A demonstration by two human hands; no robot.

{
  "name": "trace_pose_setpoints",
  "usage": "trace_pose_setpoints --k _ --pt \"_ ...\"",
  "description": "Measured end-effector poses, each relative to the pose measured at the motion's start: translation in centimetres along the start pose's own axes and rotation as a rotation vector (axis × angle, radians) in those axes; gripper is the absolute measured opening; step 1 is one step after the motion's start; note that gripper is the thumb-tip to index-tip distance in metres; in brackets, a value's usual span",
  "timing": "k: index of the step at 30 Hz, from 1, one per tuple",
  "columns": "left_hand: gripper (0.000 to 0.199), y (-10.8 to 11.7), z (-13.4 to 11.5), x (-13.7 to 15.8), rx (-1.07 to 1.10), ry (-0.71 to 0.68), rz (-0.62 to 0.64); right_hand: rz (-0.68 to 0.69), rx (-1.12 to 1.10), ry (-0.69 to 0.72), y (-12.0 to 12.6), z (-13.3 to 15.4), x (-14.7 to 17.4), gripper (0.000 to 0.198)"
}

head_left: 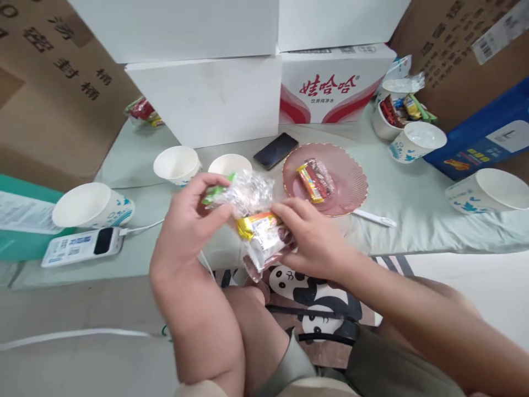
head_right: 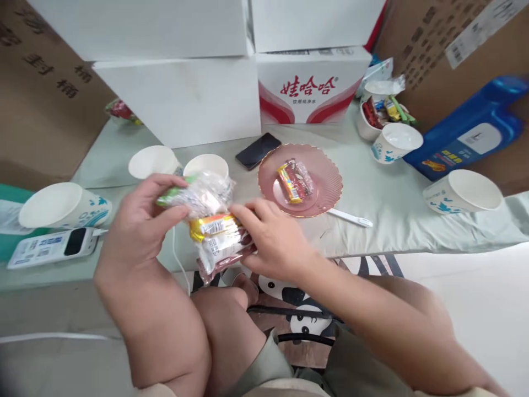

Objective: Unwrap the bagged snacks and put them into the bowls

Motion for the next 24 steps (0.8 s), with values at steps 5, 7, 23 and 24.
trace_pose_setpoints --k 5,7,23,24 --pt "0.024 1.9 3.1 1.5 -0.263 0.226 0.094 0.060 -0.028 -0.158 -6.9 1.2 0.0 0.067" --pt "0.022 2.5 5.0 1.6 -0.346 0.332 0.083 0.091 0.016 -0.195 -8.0 0.7 -0.6 0.070" --pt "0.015 -1.1 2.5 0.3 -0.045 0.028 0.057 -0.339 0.091 -0.249 -0.3 -5.3 -2.1 0.026" --pt "0.014 -2.3 2.3 0.3 -0.043 0.037 0.100 -0.315 0.130 -0.380 0.6 -7.4 -2.4 0.034"
Point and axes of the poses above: each hand's wrist, its own x-axis away from the middle knuckle, its own y-axis out of the back of the hand, z = x × y, the point moved 3 cm from there along -x, towards the middle knuckle, and after that the axes turned 6 degrees about x, right-handed, at the moved point
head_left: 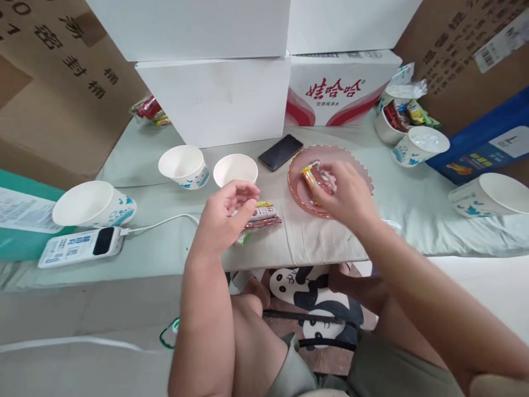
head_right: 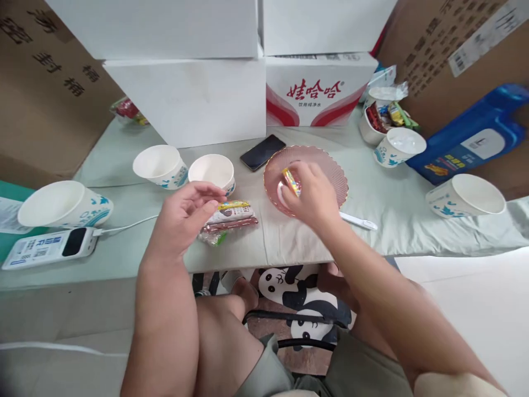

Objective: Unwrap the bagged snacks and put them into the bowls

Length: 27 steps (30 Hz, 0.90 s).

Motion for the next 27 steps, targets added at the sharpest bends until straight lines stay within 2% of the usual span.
trace_pose_setpoints --k 3,5,7,9,12,17,19,21,22,24,25,27 --pt "0.017 -4.3 -0.2 -0.4 -0.069 0.041 0.165 0.293 0.193 -0.223 -1.1 -4.2 -2.9 0.078" --pt "0.025 -7.0 -0.2 -0.5 -0.209 0.045 0.263 0.466 0.285 -0.263 -2.5 -5.5 -3.7 0.099" --pt "0.029 -9.1 0.1 -0.6 -0.368 0.055 0.319 0.510 0.328 -0.247 -3.4 -5.9 -3.9 0.105" --pt "0.028 -10.4 0.5 -0.9 -0.473 0.070 0.350 0.460 0.336 -0.208 -3.6 -6.2 -3.8 0.098" --pt "0.025 -11.6 1.0 -1.3 -0.461 0.082 0.386 0.340 0.313 -0.171 -2.4 -7.3 -3.7 0.083" --pt "0.031 -12.1 0.8 -2.1 -0.249 0.060 0.468 0.058 0.211 -0.095 3.6 -8.9 -2.3 0.080" --pt "0.019 -10.7 0.3 -2.6 -0.071 0.090 0.329 -0.026 0.126 -0.043 5.7 -7.8 -0.7 0.079" --pt "0.008 -8.2 -0.3 -3.1 0.120 0.100 0.036 -0.030 0.014 0.032 6.1 -5.3 1.1 0.079" --pt "0.008 -6.7 -0.7 -3.1 0.203 0.062 -0.132 0.003 -0.049 0.076 5.5 -3.7 2.0 0.078" --pt "0.012 -4.1 -1.1 -3.1 0.292 -0.018 -0.369 0.125 -0.180 0.138 2.8 -0.4 3.5 0.074" --pt "0.015 -3.2 -1.1 -3.0 0.302 -0.031 -0.431 0.210 -0.224 0.129 0.9 1.0 3.9 0.071" --pt "0.018 -2.0 -0.7 -2.7 0.282 -0.013 -0.479 0.341 -0.202 0.034 -2.8 2.7 4.1 0.066"
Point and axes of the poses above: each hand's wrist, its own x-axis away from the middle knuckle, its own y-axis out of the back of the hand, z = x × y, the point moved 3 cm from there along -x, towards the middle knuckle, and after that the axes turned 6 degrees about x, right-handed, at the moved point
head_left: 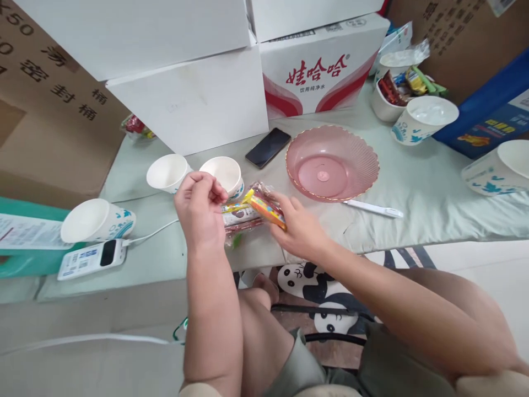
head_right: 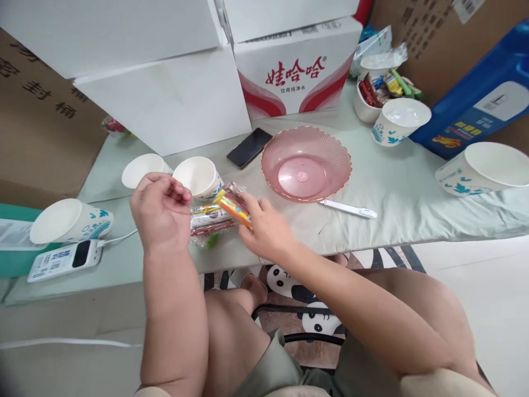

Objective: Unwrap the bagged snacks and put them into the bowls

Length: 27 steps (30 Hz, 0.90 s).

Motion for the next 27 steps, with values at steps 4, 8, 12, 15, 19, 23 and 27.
trace_pose_setpoints --k 4,8,12,15,19,23,27 --pt "0.019 1.1 0.7 0.1 -0.040 0.050 -0.004 -0.006 0.160 -0.071 -3.1 -0.2 -1.8 0.064" --pt "0.015 1.5 0.9 -0.1 0.051 0.073 0.012 -0.139 0.083 0.192 -0.9 -0.7 0.7 0.041" --pt "0.011 0.2 1.8 0.2 0.027 0.092 0.157 -0.219 -0.018 0.139 2.5 -3.6 6.4 0.017" --pt "0.006 -2.5 3.2 1.9 -0.228 0.042 0.411 -0.379 0.120 -0.162 4.5 -8.0 10.3 0.011" --pt "0.030 -6.5 5.5 5.0 -0.832 -0.124 0.705 -0.499 0.335 -0.311 5.5 -14.1 12.5 0.021" --pt "0.046 -8.1 7.6 6.5 -1.267 -0.104 0.801 -0.450 0.394 -0.241 4.5 -18.1 12.0 0.041" --pt "0.027 -8.1 8.3 6.1 -1.322 -0.151 0.747 -0.431 0.409 -0.287 3.4 -19.3 11.6 0.042"
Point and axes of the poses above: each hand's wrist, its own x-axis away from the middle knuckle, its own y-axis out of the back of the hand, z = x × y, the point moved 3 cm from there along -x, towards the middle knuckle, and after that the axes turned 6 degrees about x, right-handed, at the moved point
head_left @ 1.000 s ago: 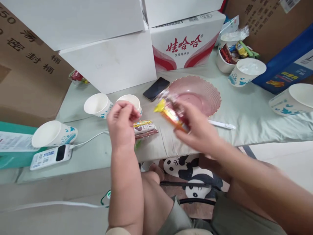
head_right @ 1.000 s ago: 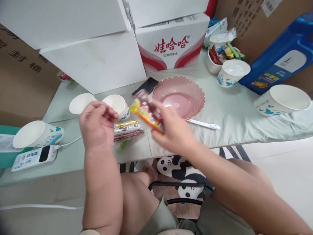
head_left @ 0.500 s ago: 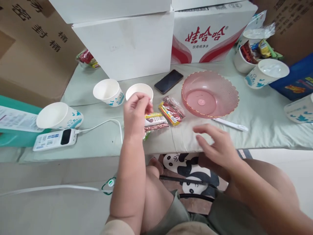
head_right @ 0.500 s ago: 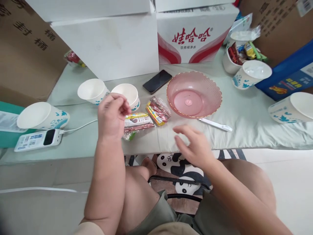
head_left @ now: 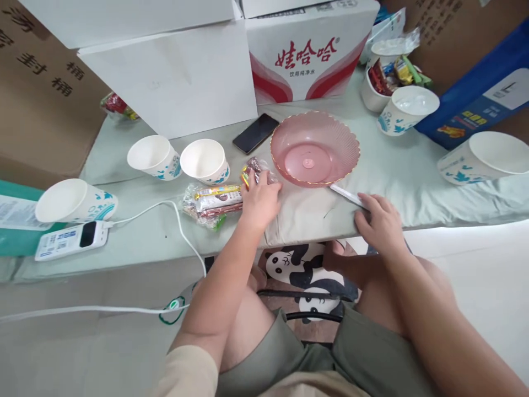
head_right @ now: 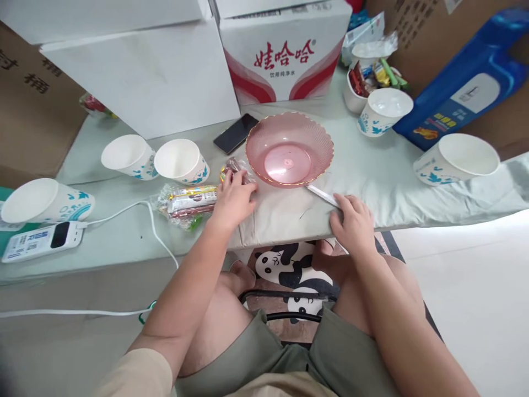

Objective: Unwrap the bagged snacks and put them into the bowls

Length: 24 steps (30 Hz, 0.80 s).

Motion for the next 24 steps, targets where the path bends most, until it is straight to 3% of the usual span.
trace_pose_setpoints --k 6,12,17,20,24 --pt "0.021 1.5 1.9 -0.9 0.260 -0.028 -0.326 -0.065 -0.071 -0.026 0.2 0.6 -0.1 0.036" --pt "0.021 3.4 6.0 -1.3 0.793 0.184 -0.733 -0.178 -0.221 -0.181 2.0 0.6 0.2 0.031" --pt "0.020 5.0 7.5 -0.9 1.128 0.273 -0.938 -0.185 -0.447 -0.280 3.4 0.7 0.9 0.023" --pt "0.016 6.3 7.6 -0.3 1.297 0.270 -0.993 -0.077 -0.765 -0.489 2.7 0.7 1.0 0.016" --pt "0.012 7.1 6.8 0.3 1.537 0.279 -0.849 -0.018 -1.209 -0.686 1.5 1.1 0.6 0.009"
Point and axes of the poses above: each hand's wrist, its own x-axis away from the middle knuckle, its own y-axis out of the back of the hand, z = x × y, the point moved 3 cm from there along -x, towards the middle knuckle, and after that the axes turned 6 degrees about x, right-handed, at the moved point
